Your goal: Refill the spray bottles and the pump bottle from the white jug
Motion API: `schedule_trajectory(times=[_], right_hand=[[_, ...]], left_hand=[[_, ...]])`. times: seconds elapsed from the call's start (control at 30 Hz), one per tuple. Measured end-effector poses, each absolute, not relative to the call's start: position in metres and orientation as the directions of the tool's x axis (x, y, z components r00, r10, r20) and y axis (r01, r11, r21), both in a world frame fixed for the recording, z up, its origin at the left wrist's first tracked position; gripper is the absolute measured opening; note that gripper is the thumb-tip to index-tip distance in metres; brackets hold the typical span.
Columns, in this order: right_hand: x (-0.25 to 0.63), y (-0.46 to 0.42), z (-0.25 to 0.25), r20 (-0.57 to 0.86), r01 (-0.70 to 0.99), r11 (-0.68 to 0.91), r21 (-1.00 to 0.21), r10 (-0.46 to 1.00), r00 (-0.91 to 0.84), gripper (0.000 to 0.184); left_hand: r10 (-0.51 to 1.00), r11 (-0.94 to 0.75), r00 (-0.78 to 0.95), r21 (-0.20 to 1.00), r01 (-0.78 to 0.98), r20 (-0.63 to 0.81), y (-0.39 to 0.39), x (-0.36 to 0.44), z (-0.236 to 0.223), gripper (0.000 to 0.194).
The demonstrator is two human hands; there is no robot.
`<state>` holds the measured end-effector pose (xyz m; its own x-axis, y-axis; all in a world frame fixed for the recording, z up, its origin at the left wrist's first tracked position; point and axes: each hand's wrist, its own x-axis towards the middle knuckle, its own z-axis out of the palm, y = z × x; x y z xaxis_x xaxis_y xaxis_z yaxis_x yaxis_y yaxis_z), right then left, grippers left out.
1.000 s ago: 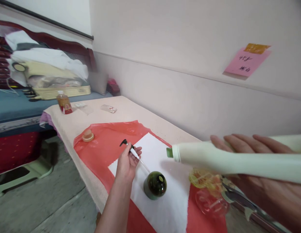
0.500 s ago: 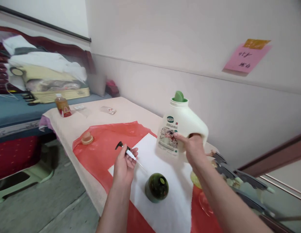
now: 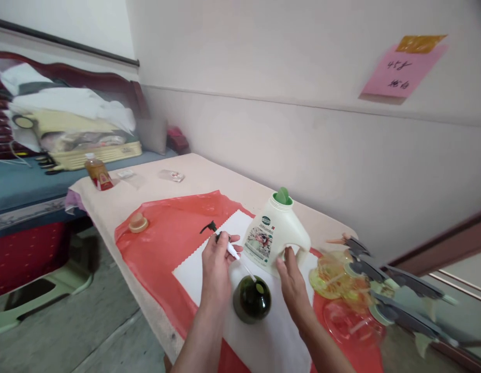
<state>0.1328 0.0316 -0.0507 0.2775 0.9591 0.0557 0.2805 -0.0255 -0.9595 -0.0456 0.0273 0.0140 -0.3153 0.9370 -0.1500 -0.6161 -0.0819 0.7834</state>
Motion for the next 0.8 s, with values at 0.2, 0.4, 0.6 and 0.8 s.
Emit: schedule_trajectory(times=[0.2, 0.4, 0.6, 0.8], right_hand=[[0.148, -0.026, -0.075, -0.055, 0.172, -0.076, -0.982, 0.991, 0.122, 0.072], [0.144, -0.040, -0.106, -0.061, 0.233, -0.020, -0.972, 0.983, -0.171, 0.096], [0.120, -0.031, -0.109, -0.057, 0.208, -0.020, -0.978, 0.983, -0.172, 0.099], [0.117, -0.028, -0.087, 0.012, 0.236, 0.030, -0.971, 0.997, -0.075, 0.078]], left_hand=[[0.967, -0.124, -0.253, 0.894, -0.430, 0.013, 0.018, -0.028, 0.019, 0.026], [0.996, -0.072, -0.061, 0.983, -0.171, 0.062, 0.014, -0.019, 0.011, 0.022], [0.996, 0.084, 0.044, 0.993, -0.086, -0.080, 0.017, -0.017, -0.003, 0.022], [0.993, 0.114, 0.013, 0.965, -0.236, -0.114, 0.016, -0.020, -0.004, 0.028]])
